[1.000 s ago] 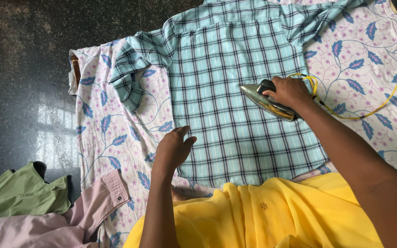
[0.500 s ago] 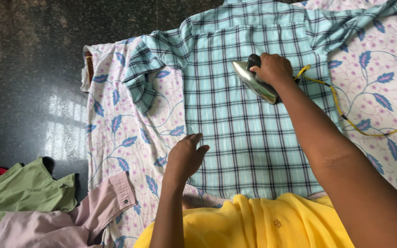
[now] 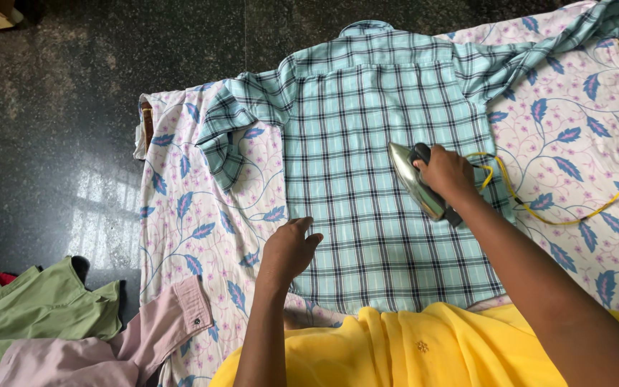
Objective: The person irons a light blue plaid shirt laid out on a floral sheet on the floor. They use a handheld iron to smooth the main body and then the sleeves of the shirt.
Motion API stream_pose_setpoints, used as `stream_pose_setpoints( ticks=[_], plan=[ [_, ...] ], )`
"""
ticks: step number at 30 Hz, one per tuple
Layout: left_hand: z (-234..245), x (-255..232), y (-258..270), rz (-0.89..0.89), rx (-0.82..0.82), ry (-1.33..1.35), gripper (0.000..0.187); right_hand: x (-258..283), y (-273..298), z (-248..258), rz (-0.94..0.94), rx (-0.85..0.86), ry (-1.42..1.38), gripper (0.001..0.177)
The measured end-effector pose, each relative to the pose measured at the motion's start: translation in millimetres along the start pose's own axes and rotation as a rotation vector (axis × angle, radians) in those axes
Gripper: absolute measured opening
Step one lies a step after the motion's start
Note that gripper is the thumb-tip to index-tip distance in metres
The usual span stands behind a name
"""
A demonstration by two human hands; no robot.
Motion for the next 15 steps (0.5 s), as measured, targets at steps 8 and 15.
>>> stream_pose_setpoints(
  ticks=[8,15],
  plan=[
    [-13,-4,1,-0.027,0.029,-0.026,0.046,12,-40,7,-0.034,0.055,-0.016,0.050],
    [-14,-5,1,-0.043,0.020,-0.034,0.047,29,-143,14,0.185,-0.053,0.119,0.055]
  ],
)
Point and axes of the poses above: each hand's wrist, its own y-axis away from the middle knuckle, its own z-axis out of the back of the hand, x = y × z, the point moved 1 cm from there along -y, towards the middle knuckle, and after that the axes turned 5 degrees about z, right-handed, at the moved point
